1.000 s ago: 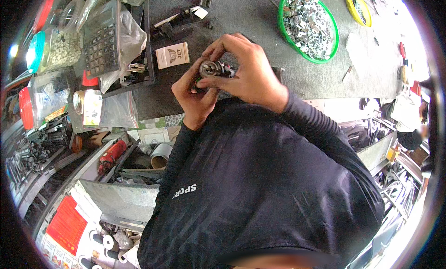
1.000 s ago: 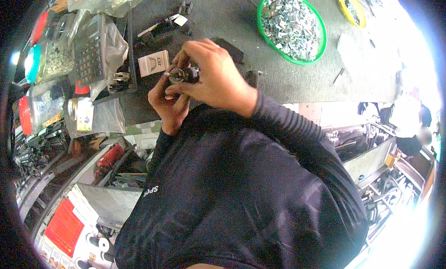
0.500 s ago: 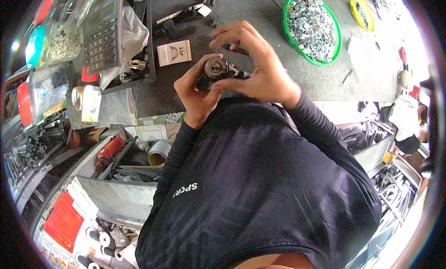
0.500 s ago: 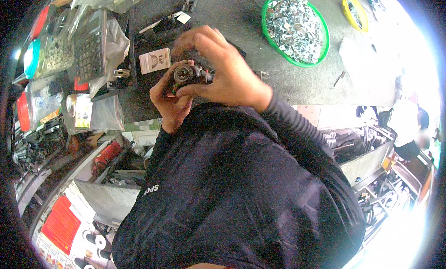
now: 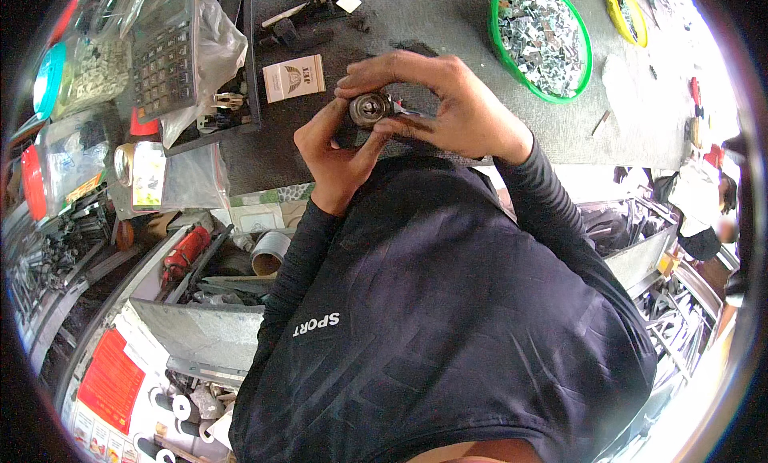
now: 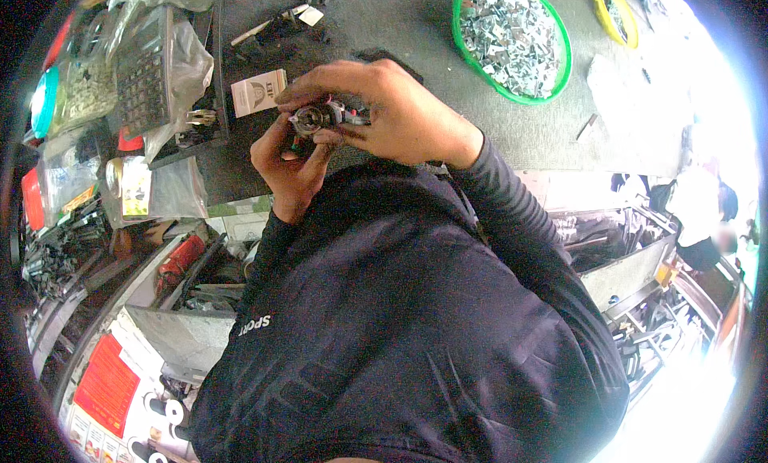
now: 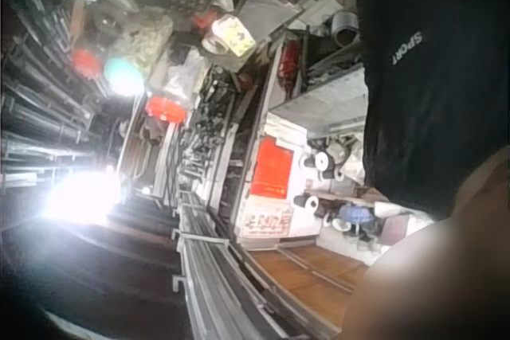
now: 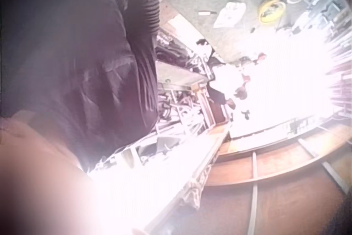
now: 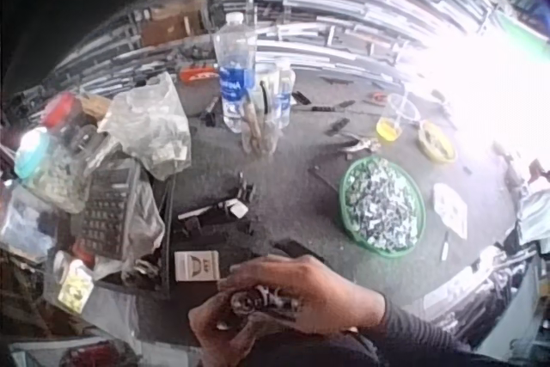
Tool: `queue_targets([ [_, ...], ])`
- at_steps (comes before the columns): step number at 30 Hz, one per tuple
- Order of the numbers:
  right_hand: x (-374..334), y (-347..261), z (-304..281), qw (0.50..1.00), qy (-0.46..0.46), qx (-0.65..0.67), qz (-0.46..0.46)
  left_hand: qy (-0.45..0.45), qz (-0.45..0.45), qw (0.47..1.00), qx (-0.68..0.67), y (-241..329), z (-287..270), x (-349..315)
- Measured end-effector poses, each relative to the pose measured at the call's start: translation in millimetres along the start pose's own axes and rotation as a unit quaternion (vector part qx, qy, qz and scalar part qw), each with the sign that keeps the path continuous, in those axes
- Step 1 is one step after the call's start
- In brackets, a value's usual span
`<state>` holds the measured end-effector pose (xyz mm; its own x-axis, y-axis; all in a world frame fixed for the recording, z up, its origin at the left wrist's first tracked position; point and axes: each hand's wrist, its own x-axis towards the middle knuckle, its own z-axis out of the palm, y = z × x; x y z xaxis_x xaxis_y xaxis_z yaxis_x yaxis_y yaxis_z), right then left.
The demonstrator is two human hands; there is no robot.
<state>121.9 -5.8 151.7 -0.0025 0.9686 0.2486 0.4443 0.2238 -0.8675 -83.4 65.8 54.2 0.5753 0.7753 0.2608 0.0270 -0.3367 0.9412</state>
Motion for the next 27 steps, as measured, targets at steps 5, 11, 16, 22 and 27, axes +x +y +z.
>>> queue_targets([
  [5, -4.8, -14.3, 14.9, 0.989, 0.091, 0.019, 0.112, 0.018, 0.011, 1.0, -0.011, 0.5, 1.7, 1.7],
  [11, -5.6, -2.4, 1.0, 0.994, 0.063, -0.089, 0.0, 0.003, 0.002, 0.999, -0.04, 1.9, 2.7, 3.9],
  [16, -7.3, 3.2, 10.2, 0.996, 0.048, -0.071, 0.035, 0.008, -0.043, 0.998, -0.033, 7.7, 1.0, 0.6],
  [22, -10.8, -0.4, 6.2, 0.997, 0.07, -0.035, 0.015, -0.001, 0.0, 0.998, -0.057, -1.0, 2.8, 2.7],
  [27, -4.6, 11.8, 4.7, 0.998, 0.037, -0.022, 0.038, 0.012, -0.026, 0.999, -0.033, 0.1, 1.0, 0.5],
])
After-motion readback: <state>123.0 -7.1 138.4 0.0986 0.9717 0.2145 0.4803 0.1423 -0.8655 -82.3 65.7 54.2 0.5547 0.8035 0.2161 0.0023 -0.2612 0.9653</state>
